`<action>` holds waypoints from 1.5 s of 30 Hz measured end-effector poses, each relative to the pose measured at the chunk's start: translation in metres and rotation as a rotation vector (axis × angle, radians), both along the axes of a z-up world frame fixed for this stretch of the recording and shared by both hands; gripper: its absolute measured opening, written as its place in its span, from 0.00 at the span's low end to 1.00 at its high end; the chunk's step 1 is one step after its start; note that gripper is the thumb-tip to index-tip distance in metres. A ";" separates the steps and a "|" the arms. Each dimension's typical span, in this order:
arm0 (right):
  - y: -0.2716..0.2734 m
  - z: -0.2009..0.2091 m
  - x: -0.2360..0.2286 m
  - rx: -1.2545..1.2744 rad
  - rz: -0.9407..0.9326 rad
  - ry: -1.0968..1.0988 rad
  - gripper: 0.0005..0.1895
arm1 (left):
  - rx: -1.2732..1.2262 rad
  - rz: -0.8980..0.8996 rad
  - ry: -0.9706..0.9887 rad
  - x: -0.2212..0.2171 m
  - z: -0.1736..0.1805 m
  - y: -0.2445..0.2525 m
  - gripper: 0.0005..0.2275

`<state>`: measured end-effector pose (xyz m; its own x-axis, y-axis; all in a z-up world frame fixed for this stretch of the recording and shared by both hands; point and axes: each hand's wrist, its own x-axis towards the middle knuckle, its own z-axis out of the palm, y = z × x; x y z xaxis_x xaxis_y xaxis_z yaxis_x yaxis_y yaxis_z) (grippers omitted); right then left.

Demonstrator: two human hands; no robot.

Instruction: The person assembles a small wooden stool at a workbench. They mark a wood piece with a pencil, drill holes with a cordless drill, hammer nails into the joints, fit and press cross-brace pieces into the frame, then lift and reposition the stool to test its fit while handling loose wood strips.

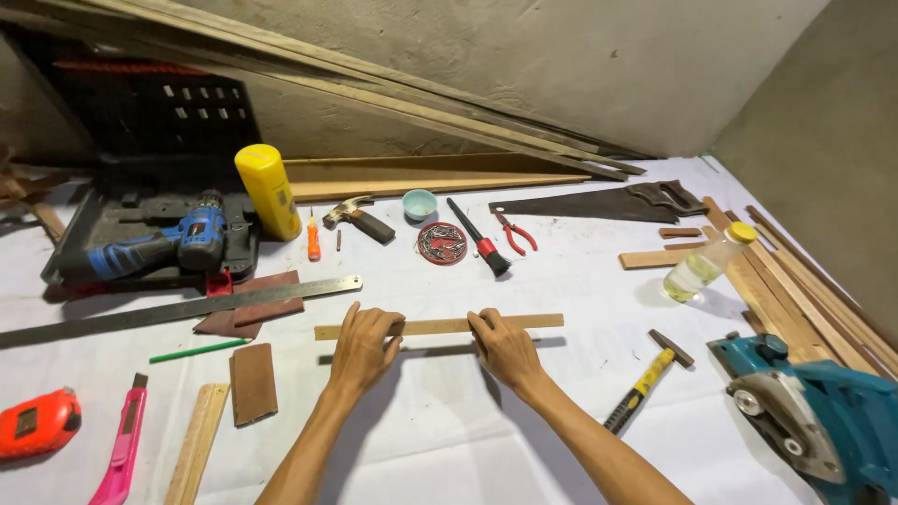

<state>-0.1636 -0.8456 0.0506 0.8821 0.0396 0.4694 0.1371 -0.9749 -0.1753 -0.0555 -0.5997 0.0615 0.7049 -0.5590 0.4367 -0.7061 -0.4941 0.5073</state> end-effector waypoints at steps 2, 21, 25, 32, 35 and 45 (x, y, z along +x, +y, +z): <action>0.000 -0.003 0.007 0.031 0.036 0.021 0.15 | -0.005 0.024 -0.013 0.002 -0.008 0.001 0.14; -0.015 -0.043 0.049 0.055 0.097 -0.109 0.09 | 0.024 0.174 -0.098 0.017 -0.046 -0.005 0.13; -0.011 -0.041 0.047 0.080 0.079 -0.157 0.09 | 0.054 0.219 -0.091 0.018 -0.049 -0.007 0.14; -0.010 -0.044 0.051 0.086 0.049 -0.157 0.10 | 0.041 0.241 -0.084 0.016 -0.046 -0.008 0.14; -0.012 -0.048 0.051 0.085 0.038 -0.148 0.11 | 0.028 0.247 -0.130 0.017 -0.050 -0.009 0.14; -0.018 -0.023 0.021 -0.037 0.073 -0.020 0.26 | 0.008 0.217 -0.289 -0.011 -0.044 0.027 0.09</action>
